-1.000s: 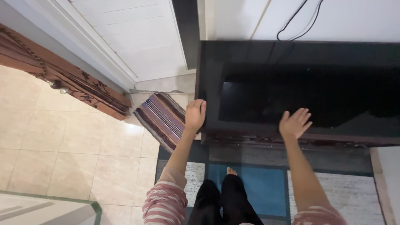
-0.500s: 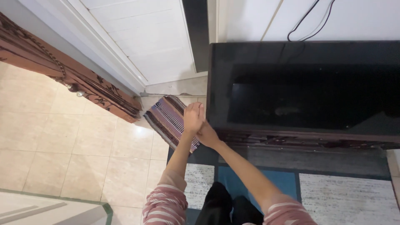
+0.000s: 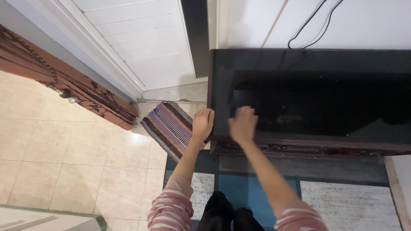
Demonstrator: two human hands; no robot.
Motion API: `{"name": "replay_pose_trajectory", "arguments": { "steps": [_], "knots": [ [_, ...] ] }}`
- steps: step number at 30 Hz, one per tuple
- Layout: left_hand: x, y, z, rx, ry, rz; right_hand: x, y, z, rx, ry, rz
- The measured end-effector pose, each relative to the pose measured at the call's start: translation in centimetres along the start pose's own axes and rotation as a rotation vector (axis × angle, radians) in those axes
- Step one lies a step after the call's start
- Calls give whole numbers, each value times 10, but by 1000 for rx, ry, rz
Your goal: Organize various items on top of a dresser and inside drawers, then shake out a small floor mat.
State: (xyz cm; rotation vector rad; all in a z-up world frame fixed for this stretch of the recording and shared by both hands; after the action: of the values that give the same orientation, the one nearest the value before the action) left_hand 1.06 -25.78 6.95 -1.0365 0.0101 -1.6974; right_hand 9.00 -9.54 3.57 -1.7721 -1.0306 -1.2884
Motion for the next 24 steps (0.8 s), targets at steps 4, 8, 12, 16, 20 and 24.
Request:
{"name": "replay_pose_trajectory", "arguments": {
  "steps": [4, 8, 12, 16, 20, 24],
  "knots": [
    [-8, 0, -1, -14, 43, -24, -42, 6, -85, 367, -216, -312],
    [-10, -6, 7, 46, 70, 70, -93, 6, -53, 510, -545, -225],
    [-46, -7, 9, 198, 198, 25, 30, -1, 44, 349, -510, 187],
    [-92, -3, 61, 3, 42, -5, 67, -8, 211, 189, -360, 453],
    [-141, 2, 125, -20, 30, -67, 73, 1, 390, -77, -85, 513],
    [-184, 3, 173, -46, 53, -77, 70, 27, 527, -352, -20, 383]
  ]
}}
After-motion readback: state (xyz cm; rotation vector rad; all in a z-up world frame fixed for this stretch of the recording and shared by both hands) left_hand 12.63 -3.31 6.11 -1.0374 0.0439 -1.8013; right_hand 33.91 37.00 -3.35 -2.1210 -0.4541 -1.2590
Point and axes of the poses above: each hand's wrist, its own y-axis away from the middle knuckle, its own x-axis out of the back of the hand, z = x × y, the point moved 5 cm from there along -y, towards the middle knuckle, and after that the axes turned 3 degrees about -z, right-handed, at the moved point
